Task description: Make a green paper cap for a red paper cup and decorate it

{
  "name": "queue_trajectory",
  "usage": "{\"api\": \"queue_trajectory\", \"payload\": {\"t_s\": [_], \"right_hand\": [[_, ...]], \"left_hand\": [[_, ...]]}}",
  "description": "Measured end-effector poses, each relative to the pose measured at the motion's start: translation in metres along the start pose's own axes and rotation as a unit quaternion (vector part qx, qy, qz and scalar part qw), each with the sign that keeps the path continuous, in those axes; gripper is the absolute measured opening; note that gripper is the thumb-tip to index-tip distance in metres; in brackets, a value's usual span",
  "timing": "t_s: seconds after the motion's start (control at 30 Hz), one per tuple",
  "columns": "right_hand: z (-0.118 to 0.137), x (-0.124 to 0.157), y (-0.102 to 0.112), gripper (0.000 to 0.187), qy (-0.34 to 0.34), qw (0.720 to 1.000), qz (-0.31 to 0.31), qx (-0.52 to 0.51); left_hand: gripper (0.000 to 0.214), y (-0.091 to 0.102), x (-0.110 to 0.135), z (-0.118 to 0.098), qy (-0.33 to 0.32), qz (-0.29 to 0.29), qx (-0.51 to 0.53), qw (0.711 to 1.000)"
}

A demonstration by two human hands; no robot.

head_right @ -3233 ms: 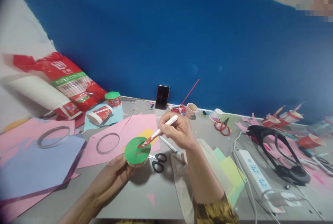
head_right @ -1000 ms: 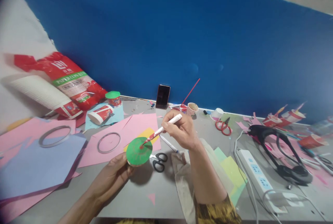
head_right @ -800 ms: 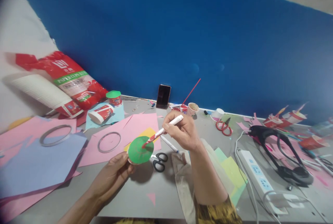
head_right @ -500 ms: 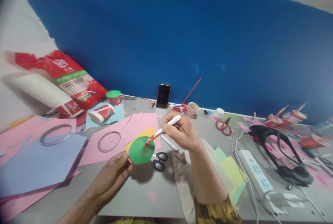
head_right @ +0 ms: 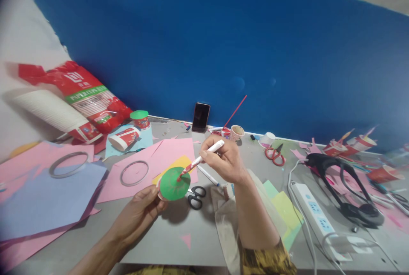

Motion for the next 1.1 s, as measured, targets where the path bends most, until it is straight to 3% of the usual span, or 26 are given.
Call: {"api": "queue_trajectory", "payload": {"t_s": [0.43,0.67,0.83,0.93,1.1], "right_hand": [[-0.0003,0.0006,-0.0016,0.018,0.007,1.000,0.006,-0.010],[-0.0025,0.0002,-0.0080,0.017,-0.019,0.999,0.039,-0.003],[-0.0017,-0.0002,-0.0040,0.017,-0.009,1.000,0.014,-0.010],[-0.0034,0.0001,-0.0055,0.015,-0.018,0.999,0.038,0.003],[0.0010,0.0001,-0.0017,0.016,0.016,1.000,0.025,-0.012]], "left_hand": [[0.037,-0.0016,-0.0002,0.0002,0.005,-0.001,-0.006,1.000],[0.038,-0.0006,0.0015,0.0002,0.003,-0.002,-0.010,1.000],[0.037,-0.0004,0.0003,0.0011,0.004,-0.001,-0.010,1.000],[0.036,0.0005,-0.0010,0.0019,0.004,0.000,-0.011,1.000],[0.037,0.0012,-0.0008,0.0018,0.001,0.001,-0.018,1.000]]}}
Point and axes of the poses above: each hand's wrist, its own x-axis away from the middle knuckle, its own y-axis out of the back of the hand, z = x × y, the point moved 7 cm from there along -x, towards the middle knuckle, and after that the axes turned 6 degrees about -y, right-handed, at the moved point
